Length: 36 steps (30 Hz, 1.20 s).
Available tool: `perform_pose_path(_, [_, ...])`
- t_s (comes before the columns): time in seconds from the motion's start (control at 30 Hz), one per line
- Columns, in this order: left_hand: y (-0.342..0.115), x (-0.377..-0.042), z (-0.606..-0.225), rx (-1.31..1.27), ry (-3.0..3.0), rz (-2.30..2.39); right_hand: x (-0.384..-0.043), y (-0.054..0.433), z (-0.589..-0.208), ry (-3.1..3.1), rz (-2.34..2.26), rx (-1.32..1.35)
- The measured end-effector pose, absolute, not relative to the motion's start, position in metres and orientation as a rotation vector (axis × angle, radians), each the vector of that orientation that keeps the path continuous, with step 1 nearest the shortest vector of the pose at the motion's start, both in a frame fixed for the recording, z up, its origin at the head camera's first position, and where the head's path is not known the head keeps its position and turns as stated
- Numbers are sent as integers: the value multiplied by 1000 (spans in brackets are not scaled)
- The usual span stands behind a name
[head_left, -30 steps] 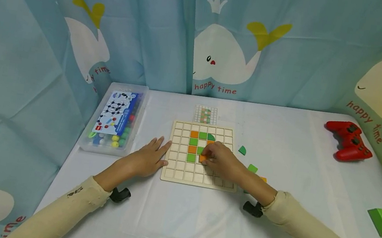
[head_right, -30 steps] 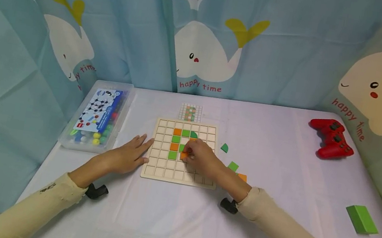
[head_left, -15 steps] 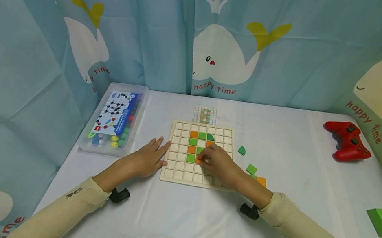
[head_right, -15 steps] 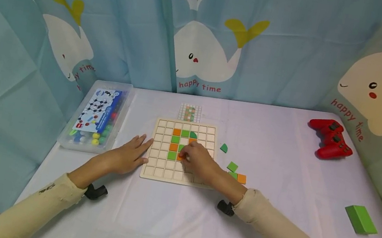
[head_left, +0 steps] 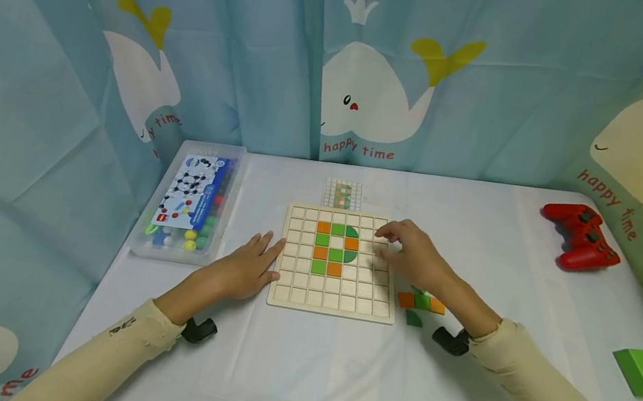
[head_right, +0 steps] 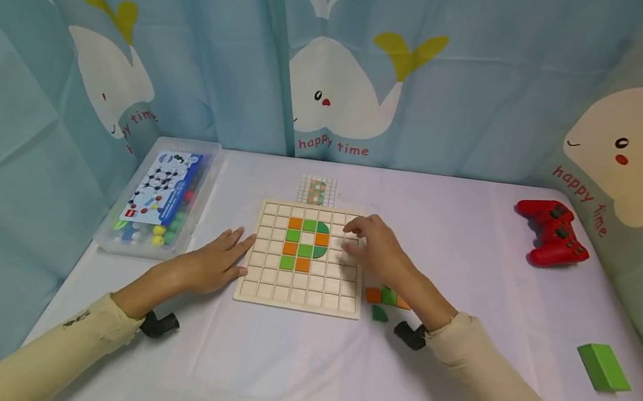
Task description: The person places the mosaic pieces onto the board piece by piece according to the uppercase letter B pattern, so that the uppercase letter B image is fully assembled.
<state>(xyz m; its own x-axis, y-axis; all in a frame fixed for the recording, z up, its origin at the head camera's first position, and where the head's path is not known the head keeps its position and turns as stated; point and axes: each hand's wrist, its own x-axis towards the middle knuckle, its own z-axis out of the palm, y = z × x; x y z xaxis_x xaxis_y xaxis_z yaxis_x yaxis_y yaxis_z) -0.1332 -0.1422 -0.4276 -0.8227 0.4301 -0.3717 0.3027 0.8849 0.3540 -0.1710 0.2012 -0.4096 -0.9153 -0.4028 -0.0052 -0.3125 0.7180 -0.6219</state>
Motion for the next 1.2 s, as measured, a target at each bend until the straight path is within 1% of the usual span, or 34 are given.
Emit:
perform_pose_path(0.17, [-143, -133, -428, 535, 2603, 386, -180, 222, -408, 2798, -977, -446])
perform_pose_path(0.33, [-143, -133, -429, 530, 2604, 378, -183, 235, -418, 2743, -946, -309])
perform_pose_path(0.47, [-143, -133, -429, 523, 2603, 379, -183, 240, -427, 2702, -924, -261])
perform_pose_path(1.2, [-143, -133, -429, 550, 2609, 389, -182, 243, -433, 2739, -883, -350])
